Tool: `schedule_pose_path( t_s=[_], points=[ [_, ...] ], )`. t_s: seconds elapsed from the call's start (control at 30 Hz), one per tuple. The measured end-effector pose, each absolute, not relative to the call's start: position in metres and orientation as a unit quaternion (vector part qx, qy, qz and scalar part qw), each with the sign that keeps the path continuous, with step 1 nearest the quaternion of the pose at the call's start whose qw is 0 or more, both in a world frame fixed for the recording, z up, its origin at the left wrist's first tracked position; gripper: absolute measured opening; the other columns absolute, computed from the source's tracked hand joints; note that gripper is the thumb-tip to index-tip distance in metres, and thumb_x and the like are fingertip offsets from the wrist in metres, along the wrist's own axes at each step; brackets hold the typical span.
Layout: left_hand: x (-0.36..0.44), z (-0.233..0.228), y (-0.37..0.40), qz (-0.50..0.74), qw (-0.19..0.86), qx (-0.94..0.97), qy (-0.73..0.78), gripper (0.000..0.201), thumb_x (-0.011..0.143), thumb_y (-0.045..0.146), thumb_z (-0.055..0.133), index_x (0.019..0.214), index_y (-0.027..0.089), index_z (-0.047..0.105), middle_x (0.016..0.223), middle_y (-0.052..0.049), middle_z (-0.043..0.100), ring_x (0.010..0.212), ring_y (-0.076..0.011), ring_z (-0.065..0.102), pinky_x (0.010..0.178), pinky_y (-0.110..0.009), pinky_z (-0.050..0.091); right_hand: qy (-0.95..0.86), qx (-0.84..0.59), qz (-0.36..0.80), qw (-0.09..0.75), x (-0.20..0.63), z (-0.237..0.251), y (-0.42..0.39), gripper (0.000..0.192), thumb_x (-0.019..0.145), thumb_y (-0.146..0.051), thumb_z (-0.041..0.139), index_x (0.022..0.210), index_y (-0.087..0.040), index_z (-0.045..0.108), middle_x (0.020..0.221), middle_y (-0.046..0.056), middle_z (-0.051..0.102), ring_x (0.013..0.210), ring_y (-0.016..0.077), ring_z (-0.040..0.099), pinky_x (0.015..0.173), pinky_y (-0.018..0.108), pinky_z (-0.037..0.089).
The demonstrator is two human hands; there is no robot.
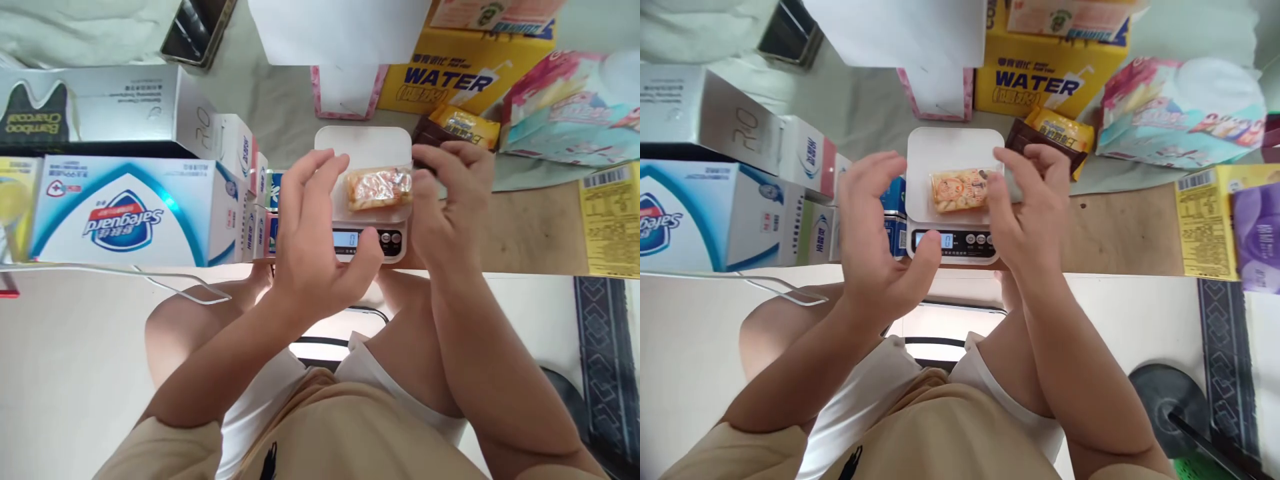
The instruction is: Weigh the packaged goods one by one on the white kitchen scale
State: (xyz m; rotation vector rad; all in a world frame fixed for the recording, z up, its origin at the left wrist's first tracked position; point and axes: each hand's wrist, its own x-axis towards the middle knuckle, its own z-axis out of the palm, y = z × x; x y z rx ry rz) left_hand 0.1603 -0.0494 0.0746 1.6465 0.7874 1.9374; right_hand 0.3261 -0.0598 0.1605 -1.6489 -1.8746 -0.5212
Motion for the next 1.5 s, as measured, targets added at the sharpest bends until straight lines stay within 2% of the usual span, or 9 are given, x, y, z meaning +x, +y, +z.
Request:
schedule_pose_path(
  t_s=[0.1, 0.23, 0.4, 0.63, 0.87, 1.03, 1.17, 1.3, 1.5],
  points=[
    [0.153, 0.072, -0.045, 0.716, 0.247, 0.591, 0.277, 0.046, 0.099, 0.035, 0.057, 0.141, 0.016, 0.052, 0.141, -0.019, 0.055, 0.138, -0.033, 0.054, 0.122, -0.057, 0.046, -0.711, -0.589, -0.222, 0.312, 0.331, 0.163, -0.061, 0.042, 0.105, -0.05, 0.046, 0.126, -0.025, 0.073, 0.122, 0.01, 0.062, 0.126, 0.0216, 0.059, 0.12, 0.049, 0.047],
    [0.134, 0.075, -0.047, 0.72, 0.272, 0.593, 0.236, 0.037, 0.095, 0.021, 0.06, 0.132, 0.017, 0.062, 0.131, -0.015, 0.064, 0.127, -0.0263, 0.062, 0.115, -0.045, 0.054, -0.727, -0.561, -0.216, 0.33, 0.338, 0.165, -0.06, 0.041, 0.105, -0.047, 0.045, 0.124, -0.023, 0.073, 0.118, 0.008, 0.064, 0.12, 0.0222, 0.06, 0.118, 0.052, 0.046],
    [0.132, 0.075, -0.05, 0.762, 0.258, 0.566, 0.18, 0.023, 0.084, 0.004, 0.058, 0.102, 0.015, 0.065, 0.093, -0.006, 0.068, 0.093, -0.0184, 0.071, 0.083, -0.034, 0.063, -0.725, -0.565, -0.223, 0.325, 0.338, 0.165, -0.058, 0.041, 0.106, -0.048, 0.042, 0.121, -0.024, 0.072, 0.114, 0.007, 0.064, 0.12, 0.0226, 0.06, 0.116, 0.05, 0.046],
    [0.142, 0.075, -0.048, 0.784, 0.285, 0.532, 0.144, 0.018, 0.075, -0.001, 0.05, 0.077, 0.016, 0.056, 0.067, 0.002, 0.055, 0.059, -0.0105, 0.053, 0.053, -0.029, 0.044, -0.722, -0.567, -0.232, 0.321, 0.341, 0.164, -0.059, 0.045, 0.105, -0.05, 0.041, 0.121, -0.021, 0.072, 0.117, 0.009, 0.068, 0.123, 0.0255, 0.061, 0.118, 0.054, 0.046],
    [0.136, 0.073, -0.051, 0.746, 0.3, 0.584, 0.113, 0.024, 0.078, -0.008, 0.052, 0.077, 0.016, 0.055, 0.066, 0.0, 0.056, 0.059, -0.011, 0.051, 0.052, -0.028, 0.039, -0.759, -0.552, -0.204, 0.28, 0.338, 0.17, -0.065, 0.038, 0.098, -0.036, 0.047, 0.127, -0.021, 0.066, 0.127, 0.012, 0.066, 0.125, 0.0261, 0.062, 0.11, 0.05, 0.054],
    [0.129, 0.073, -0.055, 0.696, 0.321, 0.639, 0.074, 0.022, 0.081, -0.004, 0.05, 0.078, 0.016, 0.056, 0.069, -0.003, 0.059, 0.062, -0.0128, 0.052, 0.058, -0.031, 0.044, -0.83, -0.522, -0.165, 0.11, 0.318, 0.184, -0.065, 0.059, 0.082, -0.028, 0.054, 0.141, -0.023, 0.054, 0.15, 0.012, 0.057, 0.143, 0.032, 0.053, 0.119, 0.057, 0.044],
    [0.116, 0.076, -0.068, 0.69, 0.327, 0.642, 0.064, 0.019, 0.087, 0.0, 0.05, 0.076, 0.016, 0.054, 0.066, -0.002, 0.058, 0.06, -0.0114, 0.048, 0.059, -0.031, 0.041, -0.821, -0.541, -0.182, 0.01, 0.315, 0.189, -0.059, 0.053, 0.084, -0.021, 0.056, 0.136, -0.026, 0.06, 0.134, 0.008, 0.069, 0.133, 0.0316, 0.06, 0.11, 0.053, 0.047],
    [0.099, 0.081, -0.078, 0.68, 0.327, 0.654, 0.061, 0.021, 0.089, 0.003, 0.051, 0.073, 0.016, 0.052, 0.063, -0.001, 0.056, 0.06, -0.0117, 0.045, 0.059, -0.032, 0.036, -0.808, -0.554, -0.194, 0.039, 0.307, 0.187, -0.052, 0.045, 0.086, -0.027, 0.061, 0.13, -0.025, 0.064, 0.121, 0.01, 0.071, 0.112, 0.0285, 0.067, 0.094, 0.047, 0.051],
    [0.097, 0.086, -0.084, 0.713, 0.328, 0.619, 0.046, 0.022, 0.077, -0.001, 0.047, 0.064, 0.017, 0.051, 0.059, 0.0, 0.051, 0.057, -0.0116, 0.04, 0.056, -0.032, 0.031, -0.756, -0.618, -0.188, 0.104, 0.253, 0.182, -0.011, 0.048, 0.082, -0.028, 0.066, 0.129, -0.029, 0.06, 0.132, 0.008, 0.067, 0.12, 0.031, 0.06, 0.106, 0.055, 0.048]
  ],
)
